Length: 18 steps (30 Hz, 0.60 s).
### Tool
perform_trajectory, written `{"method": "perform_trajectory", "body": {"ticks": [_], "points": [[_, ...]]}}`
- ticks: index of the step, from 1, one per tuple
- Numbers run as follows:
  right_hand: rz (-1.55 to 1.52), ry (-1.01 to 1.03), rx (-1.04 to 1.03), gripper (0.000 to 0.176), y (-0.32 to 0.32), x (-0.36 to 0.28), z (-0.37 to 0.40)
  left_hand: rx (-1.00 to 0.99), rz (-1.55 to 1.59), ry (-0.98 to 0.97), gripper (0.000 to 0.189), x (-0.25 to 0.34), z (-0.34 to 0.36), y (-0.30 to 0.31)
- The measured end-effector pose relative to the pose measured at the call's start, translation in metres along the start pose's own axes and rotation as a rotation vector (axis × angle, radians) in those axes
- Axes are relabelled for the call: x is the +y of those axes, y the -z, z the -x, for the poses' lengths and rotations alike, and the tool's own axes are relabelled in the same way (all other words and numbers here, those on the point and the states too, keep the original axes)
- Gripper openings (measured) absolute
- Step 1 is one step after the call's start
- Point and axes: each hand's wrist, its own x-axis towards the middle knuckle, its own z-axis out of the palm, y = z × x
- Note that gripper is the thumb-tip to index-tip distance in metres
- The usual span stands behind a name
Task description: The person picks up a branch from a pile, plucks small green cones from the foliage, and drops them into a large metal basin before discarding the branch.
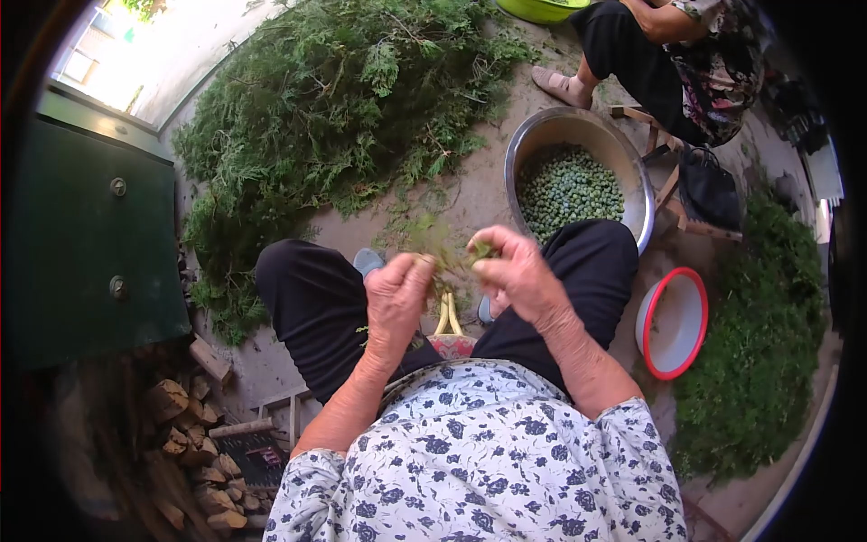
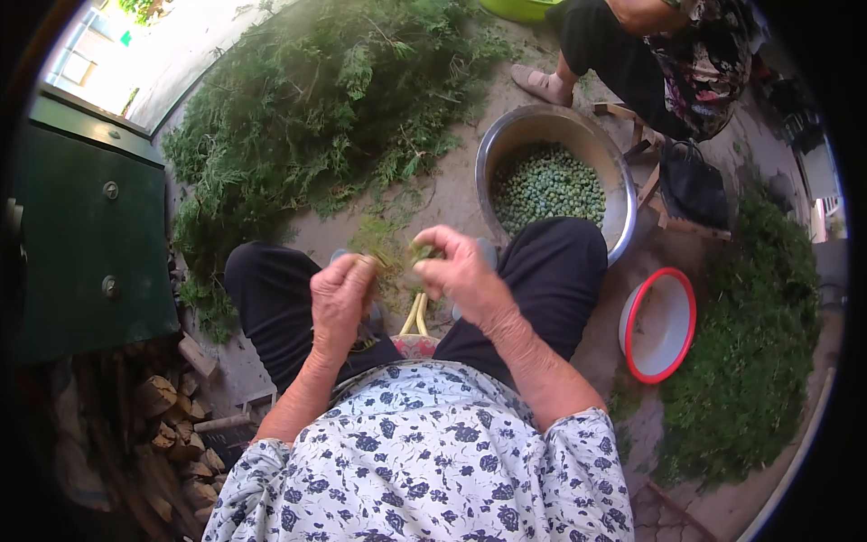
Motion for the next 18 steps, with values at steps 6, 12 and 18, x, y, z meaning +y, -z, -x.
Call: {"method": "perform_trajectory", "body": {"ticks": [6,12,18], "points": [[0.593,0.382,0.526,0.033,0.098,-0.036,-0.024,0.346,0.814,0.278,0.022,-0.003,-0.01,0.02],[1.302,0.527,0.931,0.03,0.177,-0.052,-0.035,0.337,0.74,0.376,0.02,-0.024,-0.015,0.034],[1.009,0.507,0.787,0.026,0.15,-0.059,-0.049,0.362,0.87,0.4,0.012,-0.03,-0.047,0.048]]}}
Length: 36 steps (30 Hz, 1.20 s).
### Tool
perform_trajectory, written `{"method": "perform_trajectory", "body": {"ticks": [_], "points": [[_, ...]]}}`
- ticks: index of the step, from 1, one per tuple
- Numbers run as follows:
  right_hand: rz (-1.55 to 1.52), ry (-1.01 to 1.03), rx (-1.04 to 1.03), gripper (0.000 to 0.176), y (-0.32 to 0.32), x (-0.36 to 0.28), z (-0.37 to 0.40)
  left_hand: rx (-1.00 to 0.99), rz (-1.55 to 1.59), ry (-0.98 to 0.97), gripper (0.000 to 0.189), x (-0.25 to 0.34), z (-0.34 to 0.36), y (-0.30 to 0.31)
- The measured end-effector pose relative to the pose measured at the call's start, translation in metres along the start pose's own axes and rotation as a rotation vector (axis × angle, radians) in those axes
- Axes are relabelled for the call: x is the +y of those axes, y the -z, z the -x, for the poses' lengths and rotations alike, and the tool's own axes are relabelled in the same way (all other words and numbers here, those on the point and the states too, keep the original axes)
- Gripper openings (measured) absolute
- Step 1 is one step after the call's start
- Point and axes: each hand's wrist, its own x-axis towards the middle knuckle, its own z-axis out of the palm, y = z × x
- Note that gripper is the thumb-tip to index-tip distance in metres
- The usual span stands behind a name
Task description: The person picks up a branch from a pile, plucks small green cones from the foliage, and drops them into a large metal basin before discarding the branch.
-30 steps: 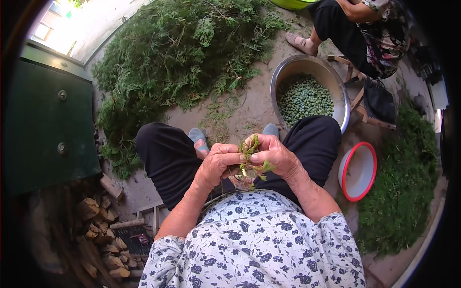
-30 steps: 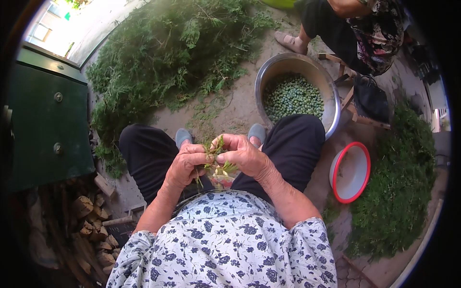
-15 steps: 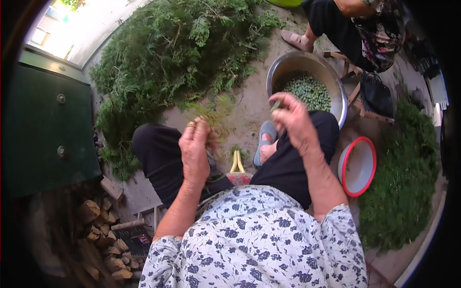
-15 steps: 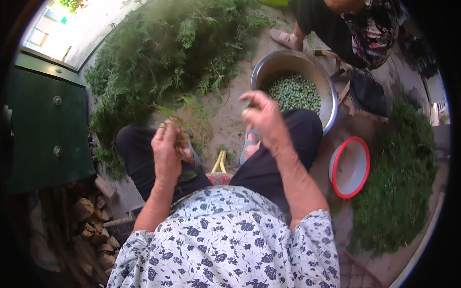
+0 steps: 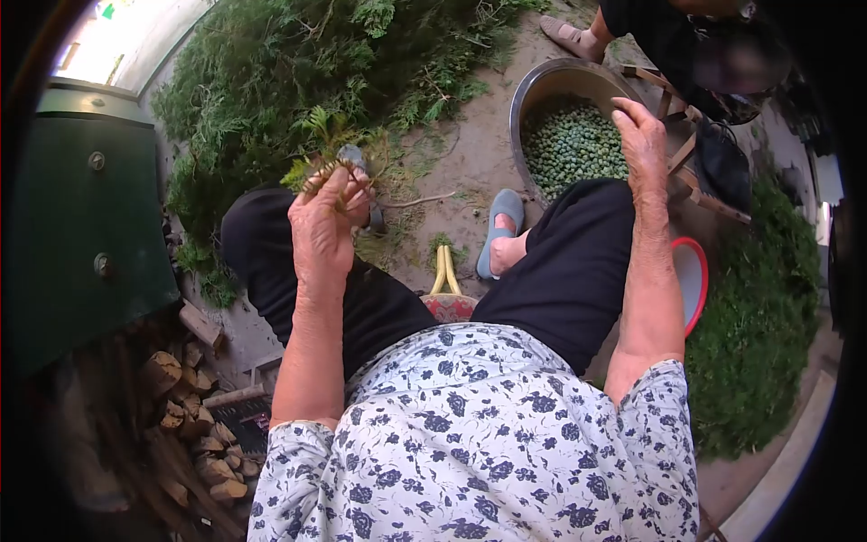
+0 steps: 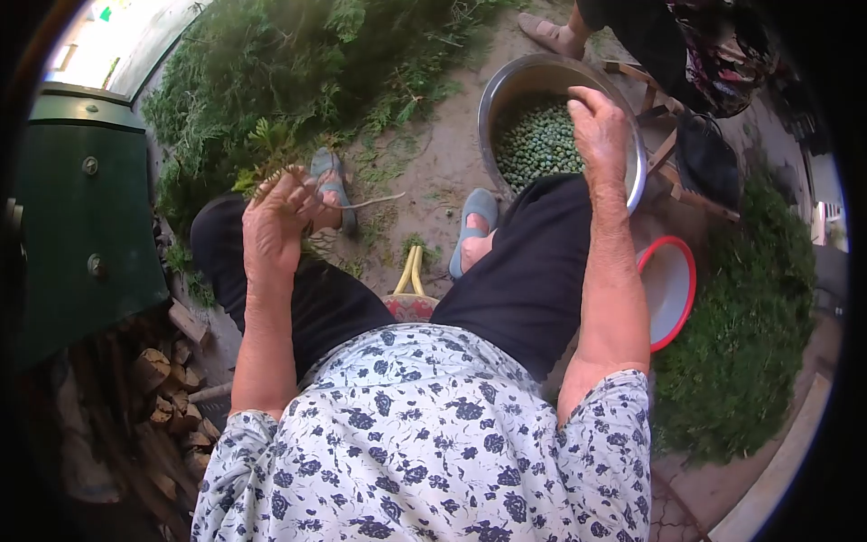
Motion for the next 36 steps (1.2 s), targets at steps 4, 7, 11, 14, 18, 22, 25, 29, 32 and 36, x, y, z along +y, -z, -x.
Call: {"method": "perform_trajectory", "body": {"ticks": [4,7,11,14,18,22,25,29,32,36], "points": [[-0.196,0.109,-0.235,0.021,-0.056,-0.043,0.013,-0.099,0.005,-0.023,0.015,0.003,-0.04,0.002],[-0.427,0.013,-0.556,0.026,-0.098,-0.068,0.031,-0.12,-0.021,0.033,0.015,0.009,-0.056,-0.012],[-0.525,-0.192,-0.896,0.026,-0.109,-0.101,0.039,-0.139,-0.015,0.087,0.012,0.017,-0.076,-0.021],[-0.454,-0.03,-0.932,0.023,-0.12,-0.096,0.04,-0.1,0.053,0.075,0.008,0.024,-0.095,-0.029],[-0.447,-0.114,-0.895,0.019,-0.116,-0.104,0.021,-0.094,-0.012,0.132,0.019,0.03,-0.127,-0.034],[-0.009,0.467,-0.674,0.01,-0.129,-0.075,0.015,0.174,-0.251,-0.026,0.05,0.053,-0.152,-0.044],[0.059,0.536,-1.308,0.018,-0.15,-0.039,0.035,0.131,-0.205,-0.06,0.043,0.069,-0.172,-0.042],[0.108,0.472,-1.647,0.021,-0.168,-0.062,0.014,0.132,-0.017,0.028,0.034,0.077,-0.179,-0.046],[0.355,1.249,-0.379,0.009,-0.197,-0.104,-0.117,0.068,-0.048,-0.067,0.035,0.087,-0.177,-0.049],[-0.842,0.061,-0.266,0.045,-0.183,-0.186,-0.23,0.106,0.07,-0.069,0.04,0.098,-0.181,-0.05]]}}
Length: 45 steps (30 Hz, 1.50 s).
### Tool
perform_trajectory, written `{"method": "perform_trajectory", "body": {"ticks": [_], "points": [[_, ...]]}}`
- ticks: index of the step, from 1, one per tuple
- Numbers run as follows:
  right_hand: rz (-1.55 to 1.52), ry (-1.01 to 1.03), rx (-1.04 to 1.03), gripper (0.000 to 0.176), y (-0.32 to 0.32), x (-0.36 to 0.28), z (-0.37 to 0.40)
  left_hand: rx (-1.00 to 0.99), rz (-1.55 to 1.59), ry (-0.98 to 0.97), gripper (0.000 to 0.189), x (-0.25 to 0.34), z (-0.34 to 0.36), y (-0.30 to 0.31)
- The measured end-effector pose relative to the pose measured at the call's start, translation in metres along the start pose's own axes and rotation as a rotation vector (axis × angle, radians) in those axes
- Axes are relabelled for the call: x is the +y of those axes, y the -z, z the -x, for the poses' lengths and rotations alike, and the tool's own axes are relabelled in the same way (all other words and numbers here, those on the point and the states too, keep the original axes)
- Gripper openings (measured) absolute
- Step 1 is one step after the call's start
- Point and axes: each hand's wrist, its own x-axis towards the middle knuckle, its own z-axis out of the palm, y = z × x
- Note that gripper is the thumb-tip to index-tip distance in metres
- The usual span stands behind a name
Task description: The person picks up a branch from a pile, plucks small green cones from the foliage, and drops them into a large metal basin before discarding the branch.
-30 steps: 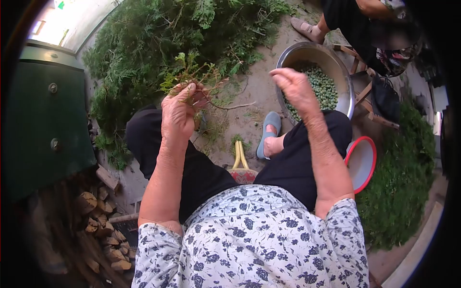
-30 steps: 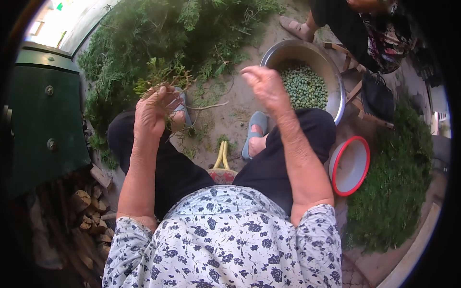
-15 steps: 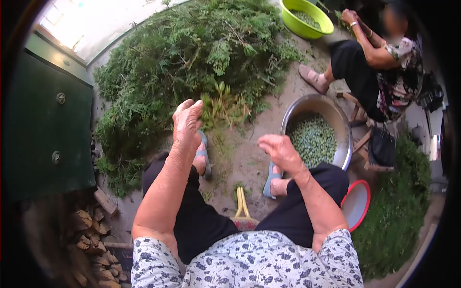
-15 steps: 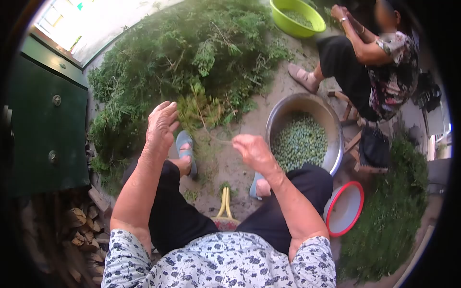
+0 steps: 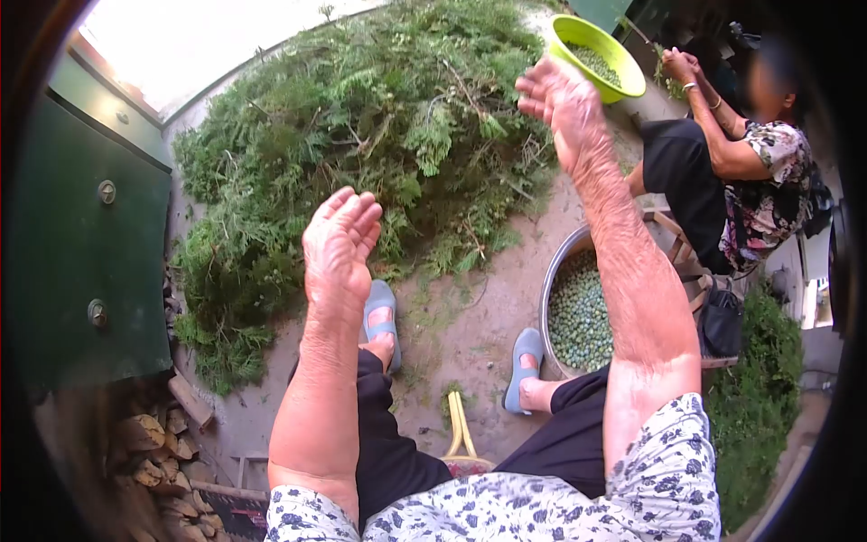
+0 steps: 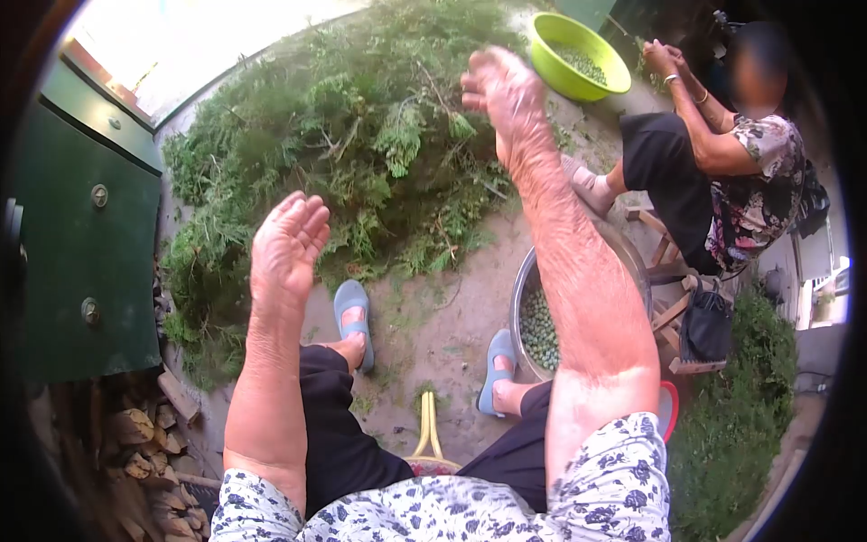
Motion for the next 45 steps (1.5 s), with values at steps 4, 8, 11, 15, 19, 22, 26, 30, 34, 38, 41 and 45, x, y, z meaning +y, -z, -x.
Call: {"method": "perform_trajectory", "body": {"ticks": [4,8,11,15,19,22,26,30,34,38,41,45], "points": [[-0.16,-0.134,-0.114,0.032,-0.003,0.064,0.05,-0.04,0.067,-0.028,0.026,0.007,-0.012,0.012],[0.029,-0.722,-0.325,0.016,0.04,0.218,0.178,-0.103,0.05,0.003,0.026,0.015,-0.014,0.022],[0.173,-1.103,-0.022,0.019,0.074,0.293,0.308,-0.231,0.092,0.086,0.028,0.021,-0.018,0.039],[-0.019,-1.517,0.225,0.02,0.121,0.351,0.433,-0.387,0.185,0.196,0.032,0.026,-0.022,0.048],[0.235,-1.432,0.496,0.023,0.073,0.341,0.43,-0.481,0.23,0.285,0.035,0.027,-0.022,0.045],[0.272,-1.358,0.518,0.024,0.061,0.359,0.421,-0.462,0.194,0.312,0.035,0.033,-0.024,0.04],[0.435,-1.507,0.406,0.022,0.047,0.364,0.403,-0.447,0.133,0.269,0.032,0.028,-0.02,0.031],[0.627,-1.31,0.276,0.025,0.035,0.357,0.4,-0.433,0.084,0.201,0.03,0.02,-0.019,0.026],[0.795,-0.539,0.247,0.021,0.018,0.286,0.32,-0.428,0.036,0.094,0.028,0.013,-0.017,0.02],[0.974,-0.094,0.395,0.021,0.067,0.243,0.249,-0.397,-0.048,-0.014,0.025,0.004,-0.005,0.016],[1.178,-0.074,0.541,0.017,0.133,0.23,0.233,-0.374,-0.089,-0.082,0.024,0.0,0.0,0.017],[1.403,-0.118,0.591,0.023,0.192,0.25,0.25,-0.437,-0.1,-0.129,0.021,-0.002,0.001,0.026]]}}
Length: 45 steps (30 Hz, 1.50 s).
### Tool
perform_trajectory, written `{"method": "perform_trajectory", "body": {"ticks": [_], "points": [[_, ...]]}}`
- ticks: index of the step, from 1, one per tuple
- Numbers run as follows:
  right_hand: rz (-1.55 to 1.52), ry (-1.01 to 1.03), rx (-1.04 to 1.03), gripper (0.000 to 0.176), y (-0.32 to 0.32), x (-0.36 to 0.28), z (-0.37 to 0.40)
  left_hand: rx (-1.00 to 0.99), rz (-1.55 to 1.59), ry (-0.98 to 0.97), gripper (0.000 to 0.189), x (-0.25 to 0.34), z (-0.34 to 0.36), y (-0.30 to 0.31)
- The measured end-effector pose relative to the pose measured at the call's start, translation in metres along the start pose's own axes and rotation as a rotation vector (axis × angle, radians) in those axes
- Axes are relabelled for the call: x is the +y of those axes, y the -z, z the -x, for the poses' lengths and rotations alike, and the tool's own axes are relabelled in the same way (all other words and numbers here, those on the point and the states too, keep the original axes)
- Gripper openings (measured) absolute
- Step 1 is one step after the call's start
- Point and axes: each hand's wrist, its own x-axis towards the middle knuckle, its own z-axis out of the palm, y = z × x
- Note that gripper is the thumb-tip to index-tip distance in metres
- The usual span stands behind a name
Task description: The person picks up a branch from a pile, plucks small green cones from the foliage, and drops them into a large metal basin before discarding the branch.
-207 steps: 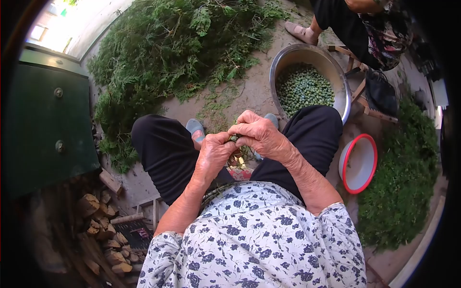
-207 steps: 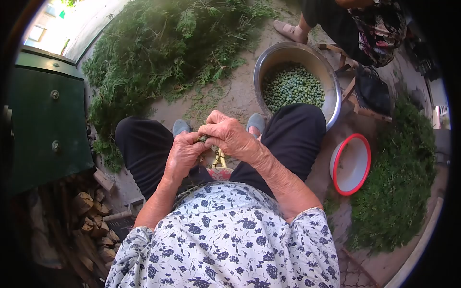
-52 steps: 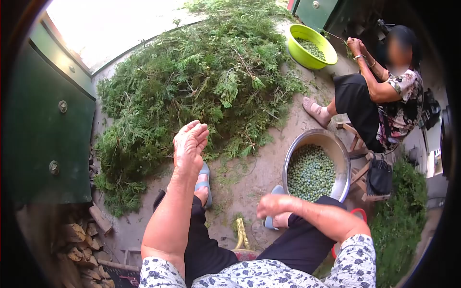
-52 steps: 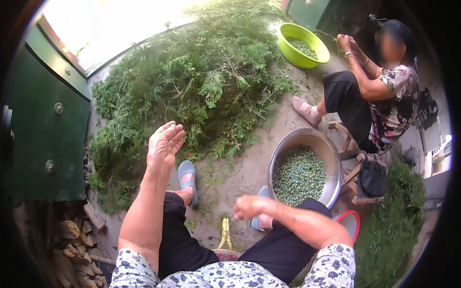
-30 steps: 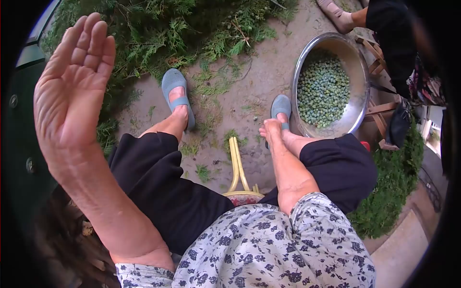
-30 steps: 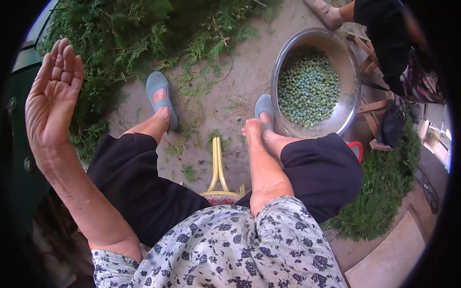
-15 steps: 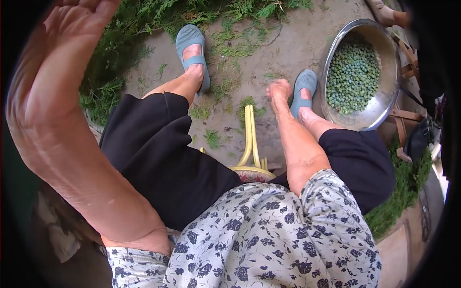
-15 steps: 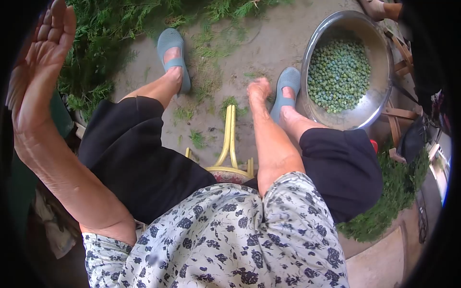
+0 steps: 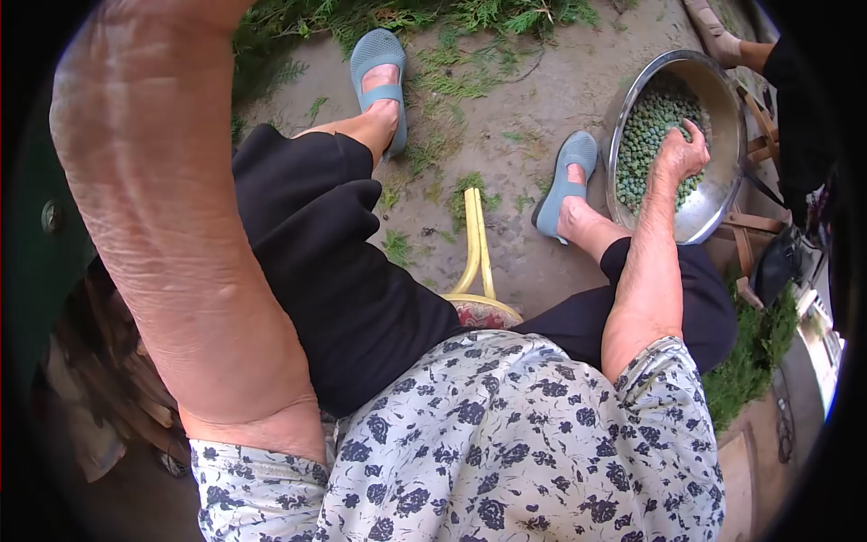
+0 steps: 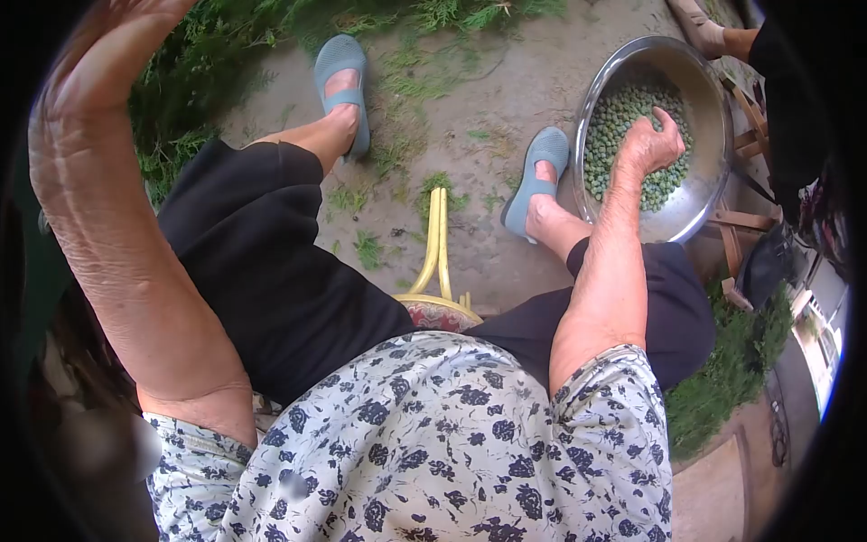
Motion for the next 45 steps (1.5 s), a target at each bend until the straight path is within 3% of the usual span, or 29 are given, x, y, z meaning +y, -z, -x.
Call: {"method": "perform_trajectory", "body": {"ticks": [3,4,5,7,8,11,13,15,17,19,21,25,27,28,29,33,35,40,42,45], "points": [[-0.071,0.153,0.056,0.02,0.012,-0.046,0.029,-0.031,0.019,0.018,0.02,0.002,0.001,0.004],[-0.175,0.24,-0.022,0.019,0.011,-0.061,0.04,-0.037,0.027,0.022,0.02,0.002,0.002,0.004],[-0.237,0.242,-0.087,0.017,0.008,-0.076,0.057,0.079,0.074,0.052,0.021,0.003,0.003,0.0],[-0.431,0.237,-0.376,0.02,-0.004,-0.094,0.085,0.15,0.14,0.028,0.022,0.008,0.004,-0.01],[-0.466,0.189,-0.408,0.021,-0.013,-0.104,0.102,0.175,0.115,0.011,0.023,0.01,0.01,-0.015],[-0.579,0.041,-0.665,0.02,-0.04,-0.126,0.126,0.013,0.312,0.281,0.035,0.023,-0.009,0.036],[-0.606,-0.005,-0.652,0.02,-0.056,-0.147,0.122,0.279,0.168,0.201,0.035,0.021,-0.005,0.01],[-0.623,-0.055,-0.646,0.02,-0.074,-0.156,0.104,0.228,0.22,0.191,0.036,0.02,-0.003,0.016],[-0.485,-0.03,-0.39,0.019,-0.1,-0.165,0.081,0.186,0.267,0.192,0.037,0.019,-0.001,0.016],[-0.424,-0.111,-0.373,0.02,-0.133,-0.158,0.06,0.206,0.227,0.179,0.04,0.019,0.0,0.014],[-0.291,-0.045,-0.456,0.027,-0.166,-0.146,0.042,0.207,0.219,0.183,0.042,0.02,0.0,0.012],[-0.361,0.128,-0.627,0.037,-0.193,-0.148,0.02,0.276,0.136,0.197,0.047,0.021,0.0,-0.003],[-0.214,-0.134,-0.881,0.047,-0.188,-0.162,0.013,0.29,0.132,0.225,0.045,0.02,0.0,-0.008],[-0.311,-0.239,-0.855,0.045,-0.199,-0.156,0.023,0.298,0.148,0.213,0.044,0.017,-0.001,-0.007],[-0.347,-0.235,-0.988,0.039,-0.2,-0.155,0.026,0.296,0.146,0.209,0.044,0.017,-0.001,-0.009],[-0.518,-0.366,-1.049,0.016,-0.183,-0.161,0.068,0.322,0.178,0.222,0.039,0.017,0.002,-0.017],[-0.81,-0.854,-1.095,0.021,-0.16,-0.174,0.081,0.312,0.213,0.21,0.035,0.014,0.001,-0.016],[-1.026,-0.855,-1.224,0.018,-0.115,-0.173,0.091,0.335,0.239,0.205,0.032,0.012,-0.001,-0.014],[-1.385,-1.003,-1.25,0.018,-0.095,-0.17,0.09,0.332,0.243,0.198,0.031,0.012,-0.002,-0.015],[-1.533,-1.029,-1.239,0.019,-0.06,-0.171,0.077,0.335,0.213,0.18,0.031,0.01,-0.002,-0.021]]}}
